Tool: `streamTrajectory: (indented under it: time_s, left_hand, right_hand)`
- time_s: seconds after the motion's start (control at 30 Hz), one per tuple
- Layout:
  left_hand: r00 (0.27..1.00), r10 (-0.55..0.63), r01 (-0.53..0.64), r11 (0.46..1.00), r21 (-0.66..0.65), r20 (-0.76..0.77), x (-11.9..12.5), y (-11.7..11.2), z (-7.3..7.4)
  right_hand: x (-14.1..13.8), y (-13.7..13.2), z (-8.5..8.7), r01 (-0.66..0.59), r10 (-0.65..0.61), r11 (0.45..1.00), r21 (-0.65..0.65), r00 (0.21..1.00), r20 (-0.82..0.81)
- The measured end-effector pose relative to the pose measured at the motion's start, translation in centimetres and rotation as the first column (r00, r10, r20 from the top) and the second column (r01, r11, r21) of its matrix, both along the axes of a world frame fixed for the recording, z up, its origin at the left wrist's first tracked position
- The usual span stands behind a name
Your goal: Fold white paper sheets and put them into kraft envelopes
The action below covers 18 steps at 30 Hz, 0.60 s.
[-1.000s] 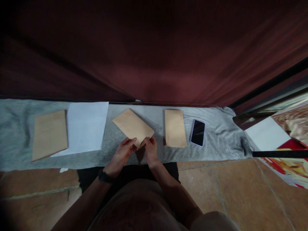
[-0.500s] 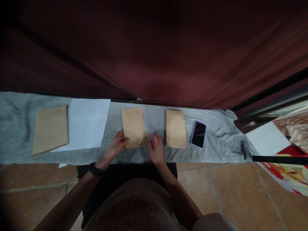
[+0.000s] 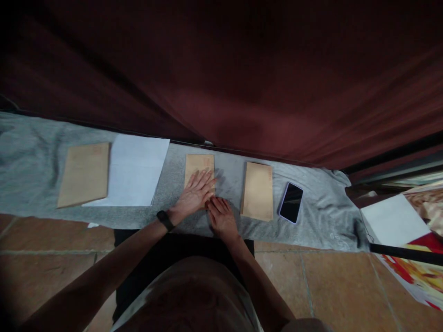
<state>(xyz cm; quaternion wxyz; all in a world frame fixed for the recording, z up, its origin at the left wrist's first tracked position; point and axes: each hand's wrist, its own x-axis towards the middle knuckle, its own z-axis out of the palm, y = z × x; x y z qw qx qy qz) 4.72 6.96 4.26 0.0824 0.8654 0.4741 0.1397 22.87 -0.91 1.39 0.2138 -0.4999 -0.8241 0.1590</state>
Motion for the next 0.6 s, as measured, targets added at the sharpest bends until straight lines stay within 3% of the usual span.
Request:
streamTrajectory:
  time_s: [0.17,0.3,0.43,0.6]
  left_hand:
    - [0.994,-0.097,0.092,0.992,-0.082,-0.050,-0.3,5.2,-1.6]
    - [0.996,-0.078,0.074,0.994,-0.080,-0.046,-1.0,8.0,-2.1]
    - [0.997,-0.056,0.052,0.997,-0.062,-0.062,-1.1,8.7,-2.5]
    - [0.993,-0.100,0.098,0.994,-0.048,-0.055,-1.3,7.5,-2.9]
  right_hand:
    - [0.0,0.0,0.6,-0.013,0.013,1.000,-0.002,1.000,-0.014]
    - [-0.1,0.0,0.9,-0.017,0.017,1.000,-0.022,1.000,-0.010]
    - [-0.2,0.0,1.0,-0.009,0.008,1.000,-0.025,1.000,-0.018]
    - [-0.1,0.0,0.9,-0.023,0.022,0.999,-0.030,0.999,-0.030]
